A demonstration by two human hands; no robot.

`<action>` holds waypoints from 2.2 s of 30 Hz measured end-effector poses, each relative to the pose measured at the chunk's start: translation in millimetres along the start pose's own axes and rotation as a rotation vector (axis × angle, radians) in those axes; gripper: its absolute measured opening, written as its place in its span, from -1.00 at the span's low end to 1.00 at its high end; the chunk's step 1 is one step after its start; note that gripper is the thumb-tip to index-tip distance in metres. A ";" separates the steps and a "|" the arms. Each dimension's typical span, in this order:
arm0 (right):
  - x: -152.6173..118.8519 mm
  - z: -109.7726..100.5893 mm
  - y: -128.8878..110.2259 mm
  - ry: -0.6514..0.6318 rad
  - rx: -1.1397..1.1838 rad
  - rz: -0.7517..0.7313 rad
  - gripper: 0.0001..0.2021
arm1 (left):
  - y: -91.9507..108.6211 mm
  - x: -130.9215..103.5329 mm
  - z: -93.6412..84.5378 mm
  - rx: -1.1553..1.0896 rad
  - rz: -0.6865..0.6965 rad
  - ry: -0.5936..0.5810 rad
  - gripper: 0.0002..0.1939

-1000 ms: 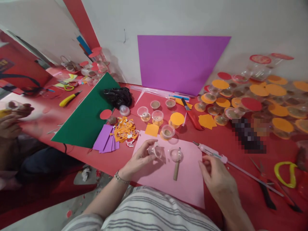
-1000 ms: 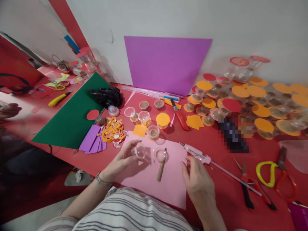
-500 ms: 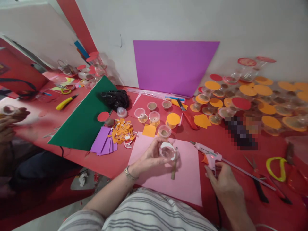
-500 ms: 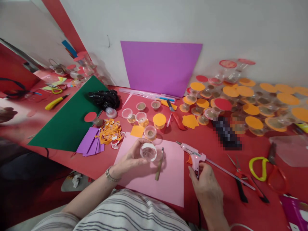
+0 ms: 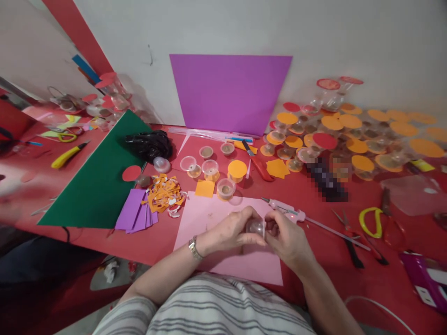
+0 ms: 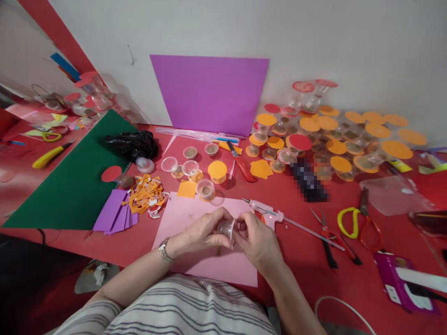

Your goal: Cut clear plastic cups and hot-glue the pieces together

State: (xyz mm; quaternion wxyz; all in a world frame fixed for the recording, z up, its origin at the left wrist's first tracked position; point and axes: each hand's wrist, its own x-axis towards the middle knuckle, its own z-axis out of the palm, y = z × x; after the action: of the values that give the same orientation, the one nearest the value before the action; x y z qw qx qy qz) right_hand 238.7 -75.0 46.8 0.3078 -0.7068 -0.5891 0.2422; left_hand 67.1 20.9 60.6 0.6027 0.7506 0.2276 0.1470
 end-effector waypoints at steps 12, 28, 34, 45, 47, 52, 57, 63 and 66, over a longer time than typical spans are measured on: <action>26.8 11.6 -6.4 0.194 -0.116 -0.390 -0.64 | -18.6 1.9 -2.5 -0.254 -0.055 0.051 -0.37; 36.9 12.0 -6.2 0.176 -0.193 -0.555 -0.60 | -8.6 3.5 -8.6 -0.457 -0.214 -0.131 -0.39; 37.5 11.2 -4.6 0.080 0.019 -0.583 -0.61 | -11.7 2.7 -13.1 -0.596 -0.226 -0.200 -0.40; 35.5 10.1 -10.0 0.016 0.208 -0.413 -0.64 | -16.1 3.2 -10.6 -0.790 -0.181 -0.228 -0.43; 34.8 10.2 -11.2 0.011 0.176 -0.334 -0.63 | -14.7 1.4 -9.6 -0.732 -0.182 -0.160 -0.41; 31.2 14.4 -14.6 -0.022 0.074 -0.271 -0.69 | -8.7 -2.9 -9.9 -0.284 -0.090 0.092 -0.43; 30.8 16.7 -20.8 0.003 0.091 -0.248 -0.74 | -8.6 -6.0 -9.4 -0.092 -0.014 0.097 -0.41; 28.6 16.3 -24.0 -0.006 0.204 -0.258 -0.66 | -15.8 -6.4 -11.7 -0.275 0.022 0.075 -0.41; 24.2 18.3 -24.0 -0.102 0.380 -0.146 -0.61 | -17.4 -6.9 -11.6 -0.493 -0.020 0.003 -0.43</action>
State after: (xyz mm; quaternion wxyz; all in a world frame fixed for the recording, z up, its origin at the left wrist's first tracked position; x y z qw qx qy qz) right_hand 213.9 -45.6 51.9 0.4218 -0.5785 -0.5972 0.3616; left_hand 52.7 30.0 46.8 0.7689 0.5782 0.1931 0.1931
